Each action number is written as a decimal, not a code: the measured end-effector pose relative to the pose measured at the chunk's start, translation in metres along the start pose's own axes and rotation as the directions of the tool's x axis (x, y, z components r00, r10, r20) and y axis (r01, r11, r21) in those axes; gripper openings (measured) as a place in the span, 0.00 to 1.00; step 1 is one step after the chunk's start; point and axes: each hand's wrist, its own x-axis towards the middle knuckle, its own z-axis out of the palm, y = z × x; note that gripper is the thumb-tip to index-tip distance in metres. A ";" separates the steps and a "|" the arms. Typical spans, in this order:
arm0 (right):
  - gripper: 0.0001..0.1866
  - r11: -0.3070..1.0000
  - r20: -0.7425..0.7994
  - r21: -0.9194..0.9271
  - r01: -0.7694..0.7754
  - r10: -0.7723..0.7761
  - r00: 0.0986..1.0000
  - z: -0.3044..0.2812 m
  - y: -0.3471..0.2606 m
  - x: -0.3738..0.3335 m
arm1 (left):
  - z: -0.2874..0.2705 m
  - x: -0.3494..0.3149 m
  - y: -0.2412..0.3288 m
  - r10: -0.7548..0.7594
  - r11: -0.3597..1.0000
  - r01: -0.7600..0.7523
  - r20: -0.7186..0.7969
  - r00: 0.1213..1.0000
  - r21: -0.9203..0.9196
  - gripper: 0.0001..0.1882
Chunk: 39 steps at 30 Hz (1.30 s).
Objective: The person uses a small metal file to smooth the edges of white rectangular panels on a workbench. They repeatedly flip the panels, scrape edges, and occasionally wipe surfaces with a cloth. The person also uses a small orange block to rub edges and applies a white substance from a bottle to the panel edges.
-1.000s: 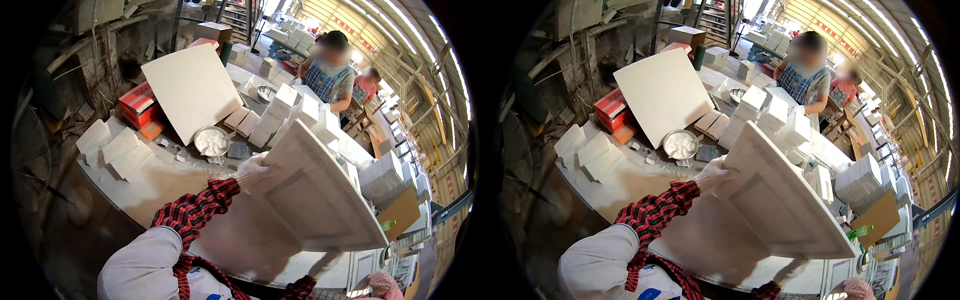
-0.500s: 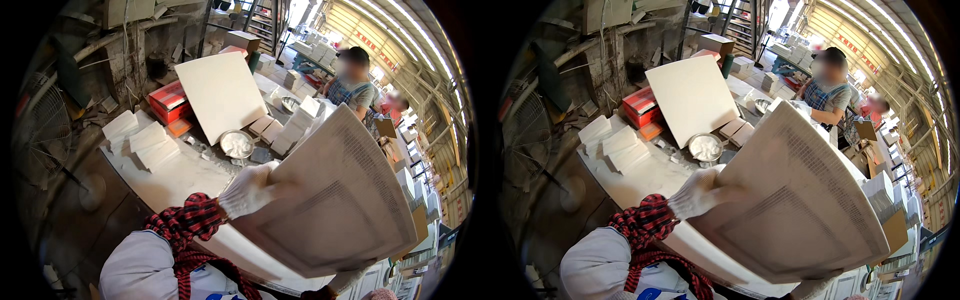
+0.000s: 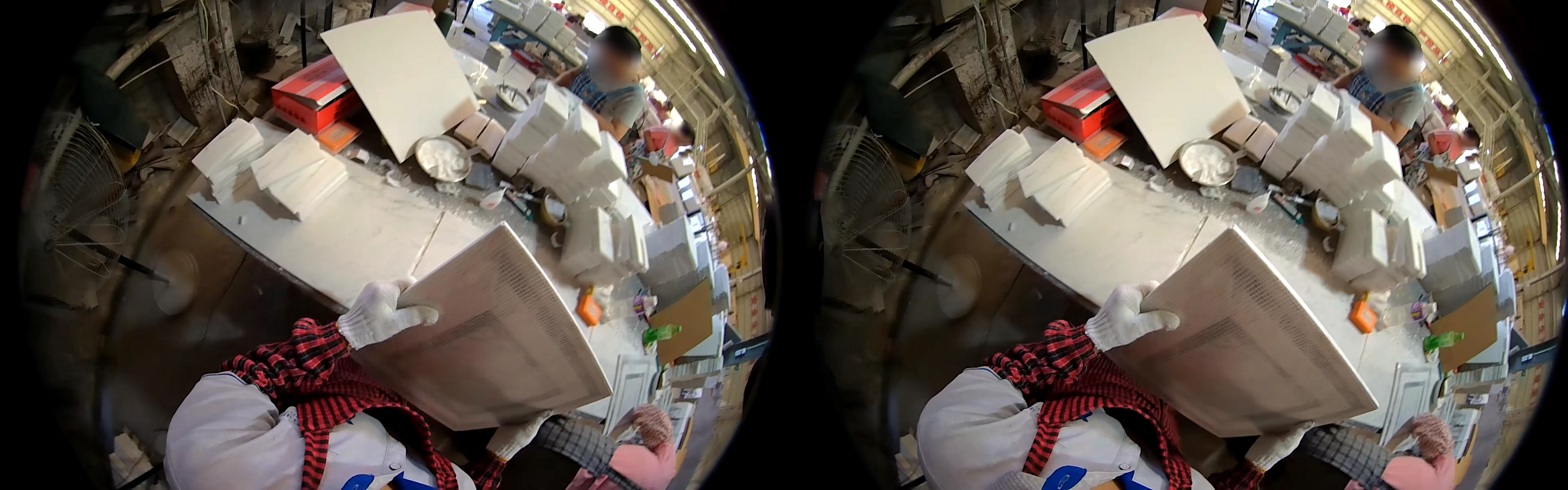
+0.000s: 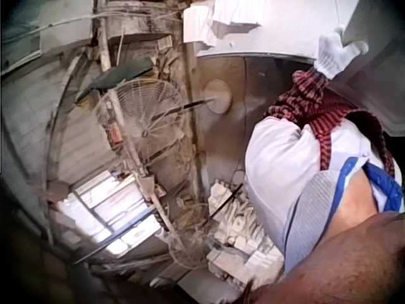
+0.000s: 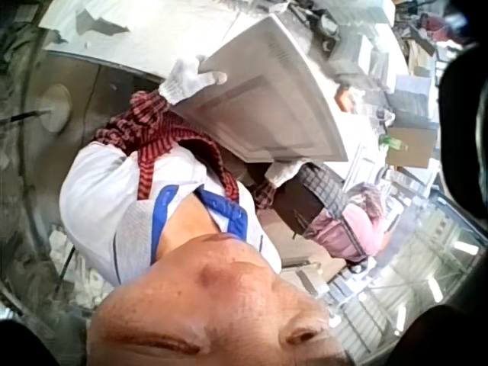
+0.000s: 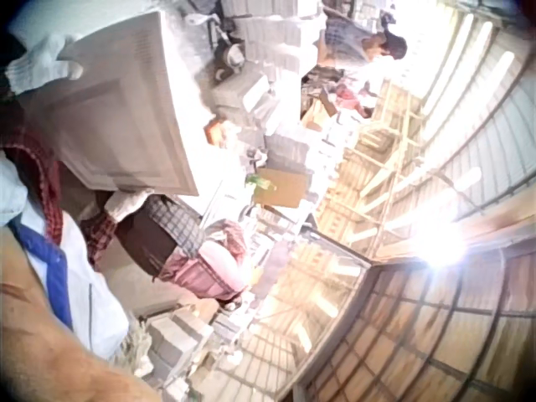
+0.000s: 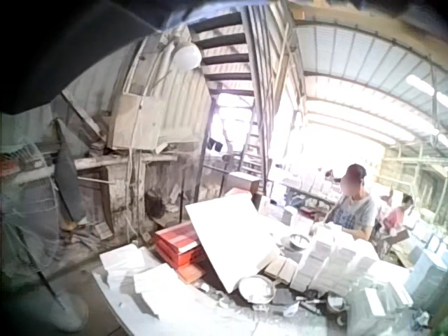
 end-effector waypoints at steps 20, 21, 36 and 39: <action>0.35 0.899 -0.102 0.160 -0.407 0.425 0.899 -0.025 0.157 -0.040 | -0.050 -0.024 -0.067 -0.155 0.929 0.142 0.013 0.988 0.341 0.28; 0.35 0.864 -0.127 0.285 -0.415 0.463 0.877 -0.028 0.162 -0.038 | -0.052 -0.023 -0.067 -0.141 0.925 0.124 0.022 0.990 0.359 0.27; 0.48 0.723 -0.108 0.477 -0.499 0.612 0.784 0.011 0.207 -0.075 | -0.073 0.004 -0.042 0.171 0.857 -0.219 0.143 0.975 0.466 0.20; 0.48 0.680 -0.046 0.481 -0.553 0.650 0.759 0.018 0.212 -0.088 | -0.080 0.011 -0.031 0.191 0.829 -0.253 0.174 0.966 0.499 0.20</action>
